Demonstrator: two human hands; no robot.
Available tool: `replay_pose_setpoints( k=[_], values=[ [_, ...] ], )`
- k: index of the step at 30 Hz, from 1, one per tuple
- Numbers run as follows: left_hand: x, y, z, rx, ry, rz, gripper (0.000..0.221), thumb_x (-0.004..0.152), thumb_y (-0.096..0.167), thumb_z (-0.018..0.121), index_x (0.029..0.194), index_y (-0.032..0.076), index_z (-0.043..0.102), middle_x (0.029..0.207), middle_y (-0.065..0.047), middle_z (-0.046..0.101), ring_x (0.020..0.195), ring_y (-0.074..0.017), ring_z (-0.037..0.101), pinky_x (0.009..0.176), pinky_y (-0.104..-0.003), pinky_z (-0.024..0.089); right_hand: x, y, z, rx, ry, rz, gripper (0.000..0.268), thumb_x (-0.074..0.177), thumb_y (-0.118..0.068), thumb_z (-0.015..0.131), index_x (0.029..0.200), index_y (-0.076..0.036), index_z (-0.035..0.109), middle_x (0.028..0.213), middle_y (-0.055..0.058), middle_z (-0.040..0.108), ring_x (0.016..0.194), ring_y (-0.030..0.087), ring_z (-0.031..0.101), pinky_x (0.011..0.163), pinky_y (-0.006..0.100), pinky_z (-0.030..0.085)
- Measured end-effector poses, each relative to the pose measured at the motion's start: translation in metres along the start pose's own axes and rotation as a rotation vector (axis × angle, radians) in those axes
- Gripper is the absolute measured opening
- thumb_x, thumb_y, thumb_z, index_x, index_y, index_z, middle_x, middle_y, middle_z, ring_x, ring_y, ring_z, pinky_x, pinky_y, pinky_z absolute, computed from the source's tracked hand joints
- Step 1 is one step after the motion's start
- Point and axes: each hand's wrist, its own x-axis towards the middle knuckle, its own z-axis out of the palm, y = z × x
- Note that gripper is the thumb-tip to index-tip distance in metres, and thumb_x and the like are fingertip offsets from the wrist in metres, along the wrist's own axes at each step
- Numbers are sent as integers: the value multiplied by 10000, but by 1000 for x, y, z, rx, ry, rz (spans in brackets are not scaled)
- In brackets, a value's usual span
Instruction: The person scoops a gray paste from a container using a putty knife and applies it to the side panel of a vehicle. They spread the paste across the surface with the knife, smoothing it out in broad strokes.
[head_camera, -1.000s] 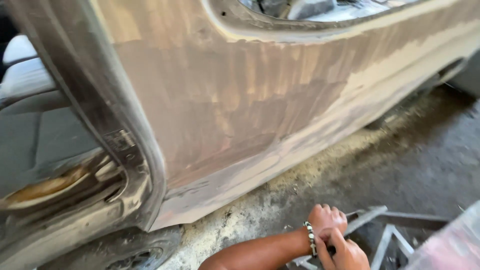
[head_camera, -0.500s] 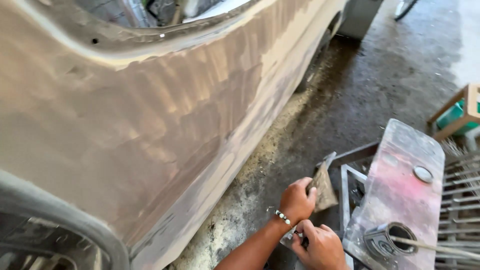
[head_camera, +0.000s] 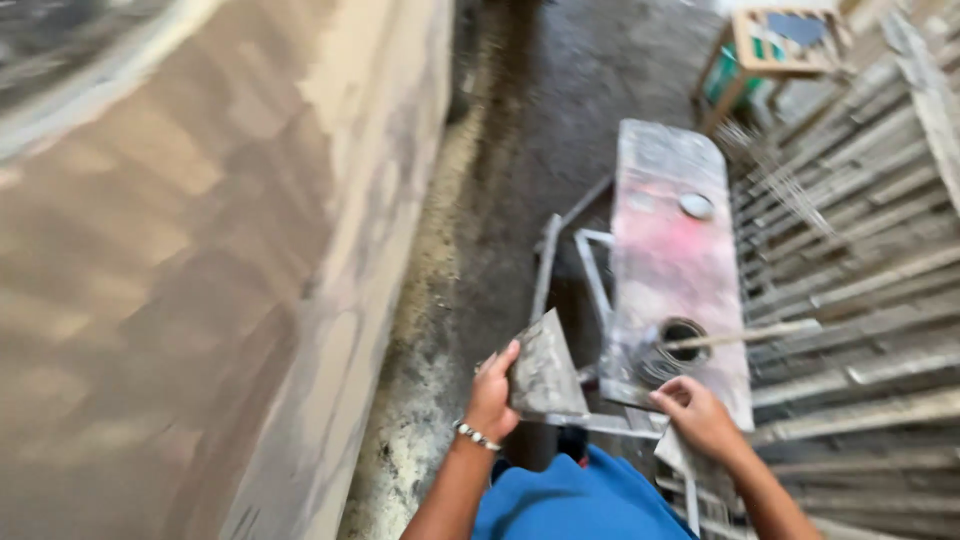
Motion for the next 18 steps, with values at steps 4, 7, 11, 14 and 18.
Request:
replay_pose_setpoints(
  k=[4,7,11,14,18],
  values=[
    [-6,-32,-17,156,8,-178,266,989,204,628,1144,0,701,1054,-98,764,919,-210,736,842,-369,597,1,69,-56,-168,210,197,541,821,-429,813,1187,-44,710,990,150,728,903,214,674,810,378,540],
    [-1,-55,-21,277,2,-324,306,998,226,634,1132,-40,706,1043,-129,768,901,-222,741,817,-379,594,26,93,-83,-29,344,210,758,818,-480,833,1340,17,597,1033,178,712,919,224,662,819,368,524],
    [-8,-70,5,482,-53,-429,323,973,230,638,1201,10,700,1107,-59,768,982,-158,722,890,-341,568,64,100,-89,434,340,260,696,878,-380,772,1455,-69,536,937,109,685,834,176,594,757,311,494],
    [-1,-83,5,602,-155,-468,363,990,252,638,1250,5,694,1140,-45,755,1012,-132,692,926,-316,540,79,107,-78,531,290,235,365,1006,-320,701,1240,-43,661,898,83,649,812,176,563,728,312,475],
    [19,-90,23,654,-60,-429,402,950,249,626,1300,58,673,1210,3,750,1071,-90,693,957,-286,524,46,3,-105,100,93,143,288,996,-317,586,912,-76,722,816,51,741,783,151,672,717,329,507]
  ],
)
